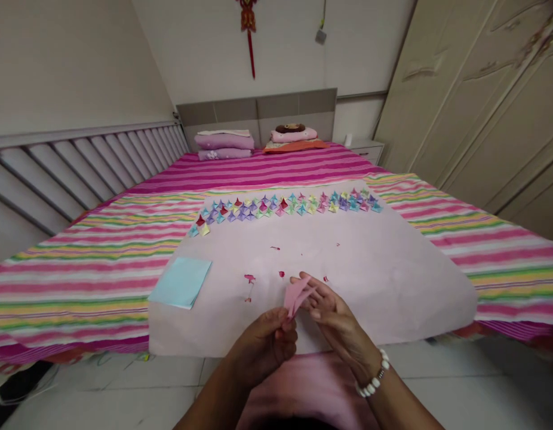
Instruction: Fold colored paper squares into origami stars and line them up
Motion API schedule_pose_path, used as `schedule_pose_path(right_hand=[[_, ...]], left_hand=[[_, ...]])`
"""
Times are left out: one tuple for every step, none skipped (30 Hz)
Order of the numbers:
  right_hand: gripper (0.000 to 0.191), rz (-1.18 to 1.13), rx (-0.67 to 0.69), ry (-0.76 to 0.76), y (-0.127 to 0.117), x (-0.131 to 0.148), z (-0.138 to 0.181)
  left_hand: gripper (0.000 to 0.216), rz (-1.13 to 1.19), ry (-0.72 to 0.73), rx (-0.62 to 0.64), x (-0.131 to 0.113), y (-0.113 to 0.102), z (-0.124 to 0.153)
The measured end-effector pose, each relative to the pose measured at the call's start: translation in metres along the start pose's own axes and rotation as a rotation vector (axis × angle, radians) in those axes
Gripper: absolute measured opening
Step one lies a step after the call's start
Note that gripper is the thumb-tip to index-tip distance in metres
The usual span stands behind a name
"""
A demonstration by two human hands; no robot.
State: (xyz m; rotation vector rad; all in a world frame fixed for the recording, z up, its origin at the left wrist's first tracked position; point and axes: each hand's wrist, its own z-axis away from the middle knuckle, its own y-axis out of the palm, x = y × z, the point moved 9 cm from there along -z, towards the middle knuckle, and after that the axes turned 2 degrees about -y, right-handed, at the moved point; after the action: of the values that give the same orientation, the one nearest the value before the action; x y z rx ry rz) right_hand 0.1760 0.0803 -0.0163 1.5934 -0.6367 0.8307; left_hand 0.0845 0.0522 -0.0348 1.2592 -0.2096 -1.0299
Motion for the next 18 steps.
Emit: schedule_pose_path(right_hand=[[0.062,-0.005,0.031,0.025,0.004,-0.002,0.000],[0.064,-0.013,0.057,0.050,0.007,-0.005,0.000],[0.062,-0.021,0.077,0.073,0.011,-0.007,0.001],[0.058,-0.029,0.088,0.088,0.014,-0.009,0.001],[0.051,-0.036,0.093,0.095,0.016,-0.010,0.001],[0.041,-0.039,0.095,0.097,0.017,-0.010,0.001],[0.031,-0.040,0.093,0.093,0.018,-0.010,0.001],[0.022,-0.037,0.086,0.089,0.017,-0.009,0.001],[0.018,-0.032,0.079,0.095,0.016,-0.009,0.001],[0.018,-0.030,0.073,0.112,0.015,-0.010,0.001],[0.019,-0.033,0.067,0.133,0.014,-0.012,0.001],[0.019,-0.038,0.057,0.150,0.012,-0.012,0.001],[0.020,-0.041,0.038,0.157,0.010,-0.012,0.001],[0.021,-0.037,0.013,0.154,0.007,-0.011,0.000],[0.021,-0.028,-0.020,0.142,0.003,-0.009,0.000],[0.022,-0.013,-0.057,0.127,-0.001,-0.006,-0.001],[0.022,0.006,-0.090,0.118,-0.004,-0.005,-0.001],[0.022,0.023,-0.114,0.118,-0.006,-0.004,0.000]], left_hand=[[0.018,0.052,-0.074,0.050,0.009,0.003,0.001],[0.018,0.101,-0.133,0.089,0.016,0.005,0.002],[0.017,0.144,-0.175,0.116,0.022,0.006,0.002],[0.015,0.180,-0.206,0.135,0.027,0.007,0.003],[0.014,0.205,-0.230,0.146,0.031,0.007,0.003],[0.012,0.218,-0.244,0.149,0.034,0.007,0.004],[0.012,0.219,-0.250,0.145,0.036,0.007,0.004],[0.012,0.204,-0.255,0.134,0.037,0.007,0.004],[0.013,0.168,-0.259,0.118,0.038,0.006,0.004],[0.015,0.104,-0.265,0.097,0.039,0.005,0.004],[0.017,0.012,-0.264,0.066,0.038,0.003,0.003],[0.020,-0.104,-0.240,0.022,0.035,-0.001,0.001],[0.025,-0.232,-0.184,-0.037,0.027,-0.006,-0.001],[0.030,-0.352,-0.094,-0.101,0.015,-0.010,-0.003],[0.035,-0.452,0.018,-0.163,0.001,-0.013,-0.004],[0.041,-0.527,0.139,-0.215,-0.014,-0.015,-0.004],[0.048,-0.578,0.245,-0.244,-0.028,-0.015,-0.002],[0.053,-0.623,0.330,-0.261,-0.039,-0.014,0.001]])
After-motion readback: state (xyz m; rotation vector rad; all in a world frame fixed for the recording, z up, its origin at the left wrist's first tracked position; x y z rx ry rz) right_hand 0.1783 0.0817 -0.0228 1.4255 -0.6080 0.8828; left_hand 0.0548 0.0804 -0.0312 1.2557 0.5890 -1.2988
